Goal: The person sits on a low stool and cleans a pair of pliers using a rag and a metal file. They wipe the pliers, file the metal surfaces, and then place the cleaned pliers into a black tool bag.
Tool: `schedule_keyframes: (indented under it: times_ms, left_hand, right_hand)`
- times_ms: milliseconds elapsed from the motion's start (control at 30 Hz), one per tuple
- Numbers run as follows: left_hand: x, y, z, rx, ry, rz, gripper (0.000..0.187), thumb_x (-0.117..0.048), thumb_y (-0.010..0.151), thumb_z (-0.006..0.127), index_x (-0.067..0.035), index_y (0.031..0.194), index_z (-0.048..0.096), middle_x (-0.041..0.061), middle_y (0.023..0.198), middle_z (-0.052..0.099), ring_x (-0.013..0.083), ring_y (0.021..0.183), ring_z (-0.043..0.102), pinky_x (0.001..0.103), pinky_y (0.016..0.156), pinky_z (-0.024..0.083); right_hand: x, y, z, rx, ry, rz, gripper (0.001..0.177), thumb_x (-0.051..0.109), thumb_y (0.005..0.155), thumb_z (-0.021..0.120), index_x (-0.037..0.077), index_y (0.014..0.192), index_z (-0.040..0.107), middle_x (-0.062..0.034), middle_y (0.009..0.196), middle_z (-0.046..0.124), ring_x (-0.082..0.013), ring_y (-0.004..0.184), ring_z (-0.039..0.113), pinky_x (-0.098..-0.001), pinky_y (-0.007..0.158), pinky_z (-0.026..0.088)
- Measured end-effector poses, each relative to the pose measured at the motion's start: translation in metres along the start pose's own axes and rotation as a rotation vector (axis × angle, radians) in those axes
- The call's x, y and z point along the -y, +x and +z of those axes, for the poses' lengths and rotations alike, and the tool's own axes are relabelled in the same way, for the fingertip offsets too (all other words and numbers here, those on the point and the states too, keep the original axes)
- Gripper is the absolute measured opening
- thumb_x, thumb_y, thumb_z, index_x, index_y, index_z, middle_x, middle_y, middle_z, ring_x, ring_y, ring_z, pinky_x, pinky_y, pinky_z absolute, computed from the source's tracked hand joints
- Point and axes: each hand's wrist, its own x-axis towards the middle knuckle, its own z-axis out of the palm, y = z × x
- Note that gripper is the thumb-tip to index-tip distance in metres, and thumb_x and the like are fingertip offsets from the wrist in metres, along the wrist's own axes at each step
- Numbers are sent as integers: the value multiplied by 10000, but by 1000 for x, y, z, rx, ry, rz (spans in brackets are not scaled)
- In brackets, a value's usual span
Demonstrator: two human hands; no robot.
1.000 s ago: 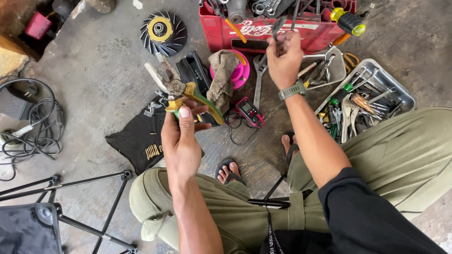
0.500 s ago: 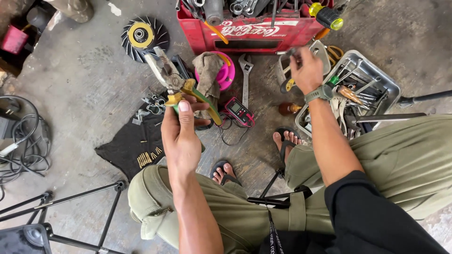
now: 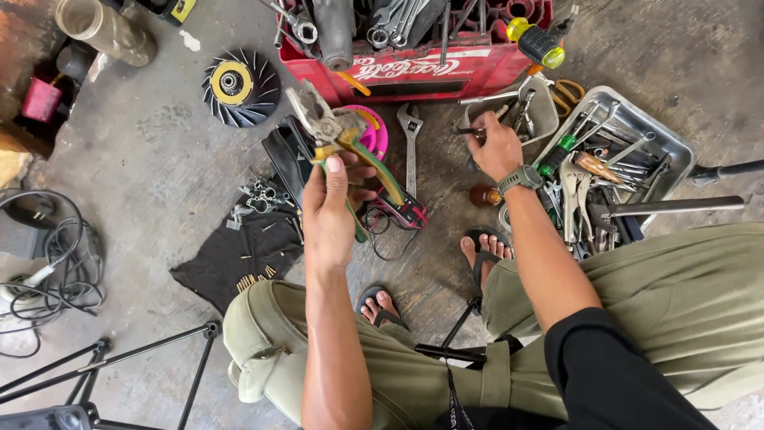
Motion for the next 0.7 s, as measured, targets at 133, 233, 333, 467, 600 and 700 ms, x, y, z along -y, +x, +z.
schedule_keyframes:
  times_ms: [133,233,333,467,600,700]
  left_hand:
    - [-3,13,-1,-51,13,32,322,-311,978,385,-26,991,535,90,892,573,211,874,632,289,656,547]
    - [-9,16,-8,-121,-12,13,327,-303,979,363,-22,1002,528,91,898,549,224,865,635,286,632,556]
    - [-16,13,-14,-178,-24,17,324,-313,975,386,-20,1004,522,93,912,557,205,863,638,264,628,545]
    - [-19,12,-23,-248,-69,74,315,-313,977,390,-29,1008,525,82,958,525,214,863,626,284,608,544]
    - [-30,4,-31,-238,-68,115,294,-288,989,359,-36,989,509,73,930,530,218,854,645,264,579,544]
    - [-36,-6,-38,-133,8,105,296,-318,977,365,-45,928,469,159,858,636,217,794,648,246,576,507]
  right_hand:
    - [-20,9,11,41,-31,1,257,30,761,676,78,948,506,-154,777,661,-352,689,656,-473,567,534]
    - [-29,11,17,71,-84,45,280,60,710,632,100,963,520,-109,816,657,-304,742,666,-468,653,523]
    - [-15,18,16,89,-159,106,277,94,705,600,120,963,502,-98,815,638,-347,780,652,-503,731,459]
    - [60,37,30,-223,-38,97,99,176,732,644,148,804,581,-73,651,605,-320,618,641,-427,566,499]
    - [177,34,62,-54,281,149,412,468,772,653,93,618,583,-113,545,605,-342,579,634,-414,511,499]
    - [174,23,114,327,116,26,434,463,709,692,50,794,593,-161,735,616,-344,775,644,-446,685,525]
